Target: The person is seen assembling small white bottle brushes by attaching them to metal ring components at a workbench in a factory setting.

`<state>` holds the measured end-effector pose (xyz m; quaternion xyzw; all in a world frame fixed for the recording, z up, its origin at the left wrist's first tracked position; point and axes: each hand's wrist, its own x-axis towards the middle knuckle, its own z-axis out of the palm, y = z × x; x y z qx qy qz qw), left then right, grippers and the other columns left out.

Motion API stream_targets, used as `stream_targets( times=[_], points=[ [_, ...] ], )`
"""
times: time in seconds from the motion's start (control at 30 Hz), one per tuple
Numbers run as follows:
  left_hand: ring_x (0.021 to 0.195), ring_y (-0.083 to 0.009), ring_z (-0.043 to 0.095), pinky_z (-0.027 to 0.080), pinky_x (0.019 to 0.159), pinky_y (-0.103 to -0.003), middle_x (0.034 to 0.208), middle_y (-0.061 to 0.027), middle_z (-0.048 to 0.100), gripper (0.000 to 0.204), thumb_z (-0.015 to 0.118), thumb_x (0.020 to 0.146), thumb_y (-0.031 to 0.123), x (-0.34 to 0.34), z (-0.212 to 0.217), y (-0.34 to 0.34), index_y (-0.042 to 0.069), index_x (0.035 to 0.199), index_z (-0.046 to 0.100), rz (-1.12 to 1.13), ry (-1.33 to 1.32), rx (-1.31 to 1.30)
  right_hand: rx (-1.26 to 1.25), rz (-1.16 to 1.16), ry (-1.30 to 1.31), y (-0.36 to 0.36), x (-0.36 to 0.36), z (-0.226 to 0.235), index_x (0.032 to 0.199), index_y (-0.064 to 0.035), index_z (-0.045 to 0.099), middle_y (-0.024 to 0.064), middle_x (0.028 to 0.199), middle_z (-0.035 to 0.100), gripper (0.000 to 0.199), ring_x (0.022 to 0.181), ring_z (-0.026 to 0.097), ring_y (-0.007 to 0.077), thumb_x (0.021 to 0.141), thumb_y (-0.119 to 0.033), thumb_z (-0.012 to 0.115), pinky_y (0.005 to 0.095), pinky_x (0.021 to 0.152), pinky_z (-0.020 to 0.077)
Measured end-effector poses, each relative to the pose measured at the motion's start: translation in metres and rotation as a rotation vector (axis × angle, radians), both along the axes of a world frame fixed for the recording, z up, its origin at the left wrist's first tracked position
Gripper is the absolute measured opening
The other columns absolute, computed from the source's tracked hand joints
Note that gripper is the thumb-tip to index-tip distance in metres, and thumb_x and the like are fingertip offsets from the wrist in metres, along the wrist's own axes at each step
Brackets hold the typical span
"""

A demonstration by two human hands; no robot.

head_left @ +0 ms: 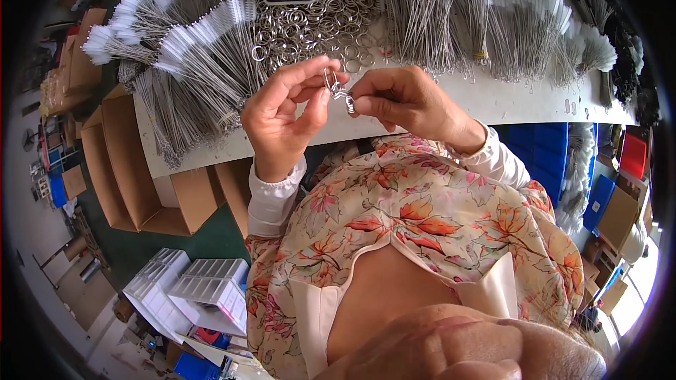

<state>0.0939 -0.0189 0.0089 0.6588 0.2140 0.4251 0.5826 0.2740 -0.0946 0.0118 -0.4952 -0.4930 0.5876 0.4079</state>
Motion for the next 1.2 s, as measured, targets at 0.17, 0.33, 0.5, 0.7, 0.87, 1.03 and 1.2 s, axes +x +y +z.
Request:
stream_targets(
  times=[0.17,0.33,0.5,0.7,0.87,1.03,1.2],
  points=[
    [0.088,-0.0250,0.065,0.052,0.081,-0.035,0.102,-0.0210,0.063,0.034,0.049,0.078,-0.014,0.010,0.006,0.008,-0.012,0.112,0.052,0.007,0.018,0.041,0.023,-0.018,0.172,0.004,0.006,-0.004,0.092,-0.0040,0.064,-0.0021,0.065,0.058,0.020,0.051,0.048,0.0046,0.088,-0.023,0.060,0.0205,0.046,0.0387],
    [0.082,-0.0203,0.067,0.056,0.073,-0.027,0.097,-0.0156,0.065,0.034,0.062,0.072,-0.013,0.019,0.017,0.009,-0.007,0.106,0.059,0.110,0.066,0.383,0.009,-0.161,0.194,0.009,0.015,0.023,0.089,-0.0059,0.066,-0.0032,0.063,0.056,0.019,0.052,0.046,0.0023,0.087,-0.024,0.063,0.0178,0.048,0.0373],
    [0.079,-0.0190,0.068,0.055,0.071,-0.026,0.095,-0.0138,0.066,0.035,0.065,0.071,-0.010,0.023,0.020,0.008,-0.005,0.105,0.061,0.165,0.068,0.525,0.142,-0.211,0.210,0.014,0.008,0.035,0.089,-0.0029,0.064,-0.0025,0.067,0.056,0.020,0.055,0.047,0.0029,0.086,-0.022,0.064,0.0176,0.048,0.0368],
    [0.078,-0.0178,0.068,0.055,0.070,-0.025,0.096,-0.0128,0.066,0.034,0.065,0.071,-0.009,0.019,0.021,0.009,-0.004,0.104,0.062,0.175,0.112,0.592,0.143,-0.180,0.217,0.017,0.010,0.035,0.087,-0.0021,0.066,-0.0004,0.071,0.061,0.019,0.059,0.051,0.0035,0.083,-0.021,0.067,0.0180,0.052,0.0417],
    [0.079,-0.0183,0.067,0.055,0.071,-0.025,0.097,-0.0138,0.066,0.032,0.062,0.071,-0.011,0.014,0.022,0.013,-0.005,0.103,0.062,0.071,0.113,0.504,0.116,-0.157,0.059,0.018,0.013,0.036,0.088,-0.0025,0.064,-0.0017,0.069,0.059,0.018,0.053,0.049,0.0031,0.083,-0.019,0.067,0.0172,0.046,0.0365],
    [0.082,-0.0185,0.067,0.055,0.073,-0.025,0.099,-0.0143,0.065,0.033,0.060,0.071,-0.013,0.015,0.022,0.013,-0.006,0.103,0.062,0.022,0.091,0.387,0.182,-0.159,-0.018,0.016,0.012,0.038,0.087,-0.0016,0.064,-0.0020,0.066,0.058,0.018,0.050,0.049,0.0029,0.083,-0.019,0.067,0.0176,0.043,0.0356],
    [0.082,-0.0182,0.067,0.056,0.073,-0.025,0.099,-0.0137,0.065,0.034,0.061,0.071,-0.013,0.019,0.017,0.010,-0.005,0.104,0.062,0.068,0.094,0.424,0.045,-0.090,0.242,0.019,0.018,0.020,0.088,-0.0019,0.066,0.0004,0.070,0.061,0.021,0.055,0.051,0.0041,0.083,-0.022,0.067,0.0181,0.050,0.0403]
  ],
)
